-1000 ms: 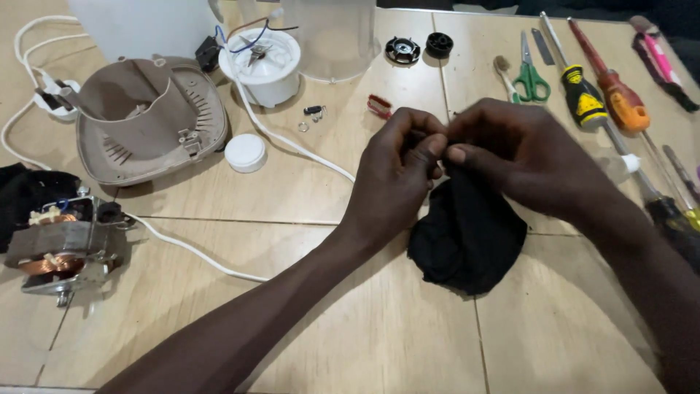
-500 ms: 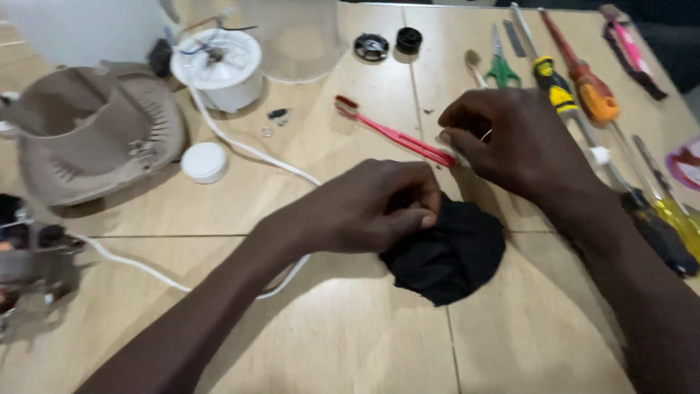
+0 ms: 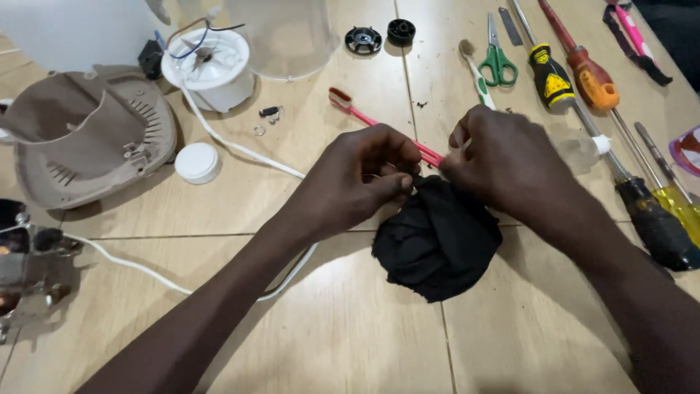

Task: Cleaning a small black plastic component using a toothbrush and a thin metal probe on a workbench.

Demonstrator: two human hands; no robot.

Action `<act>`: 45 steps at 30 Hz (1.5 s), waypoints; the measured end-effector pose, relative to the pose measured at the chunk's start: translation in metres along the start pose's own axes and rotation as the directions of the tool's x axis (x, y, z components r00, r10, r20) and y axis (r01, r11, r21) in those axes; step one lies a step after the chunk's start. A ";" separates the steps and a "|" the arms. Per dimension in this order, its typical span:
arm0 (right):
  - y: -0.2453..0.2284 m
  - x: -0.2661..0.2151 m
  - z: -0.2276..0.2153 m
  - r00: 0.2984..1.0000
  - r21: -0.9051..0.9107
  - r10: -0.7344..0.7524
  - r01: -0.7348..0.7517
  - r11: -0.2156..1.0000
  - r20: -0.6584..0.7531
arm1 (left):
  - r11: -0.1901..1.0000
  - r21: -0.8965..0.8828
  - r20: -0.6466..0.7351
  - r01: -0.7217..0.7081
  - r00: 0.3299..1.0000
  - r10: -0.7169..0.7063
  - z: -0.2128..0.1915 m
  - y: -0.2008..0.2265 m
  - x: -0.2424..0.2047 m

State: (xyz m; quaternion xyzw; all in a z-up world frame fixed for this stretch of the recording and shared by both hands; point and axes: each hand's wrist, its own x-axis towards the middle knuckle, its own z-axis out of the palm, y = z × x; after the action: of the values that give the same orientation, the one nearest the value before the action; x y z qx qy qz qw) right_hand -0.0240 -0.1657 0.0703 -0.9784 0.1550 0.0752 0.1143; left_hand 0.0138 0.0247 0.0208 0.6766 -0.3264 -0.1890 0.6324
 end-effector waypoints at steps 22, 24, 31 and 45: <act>0.049 -0.019 -0.021 0.758 -0.098 -0.596 0.594 0.799 -0.264 | 0.954 -0.258 -0.157 0.152 0.968 -0.197 -0.003 0.007 0.005; 0.046 -0.023 -0.024 0.772 -0.073 -0.574 0.578 0.812 -0.274 | 0.951 -0.261 -0.158 0.167 0.964 -0.213 -0.004 0.004 0.006; 0.049 -0.016 -0.015 0.790 -0.014 -0.561 0.576 0.817 -0.247 | 0.969 -0.229 -0.076 0.095 0.990 -0.115 -0.005 0.003 0.002; 0.049 -0.020 -0.016 0.691 -0.127 -0.668 0.663 0.738 -0.275 | 0.967 -0.248 -0.047 0.060 0.996 -0.074 -0.003 -0.008 0.004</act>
State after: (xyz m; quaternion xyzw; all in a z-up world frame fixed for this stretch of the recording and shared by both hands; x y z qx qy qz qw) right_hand -0.0565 -0.2088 0.0792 -0.9682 -0.1949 -0.1207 0.1000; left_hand 0.0201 0.0244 0.0139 0.6085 -0.2595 -0.2305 0.7136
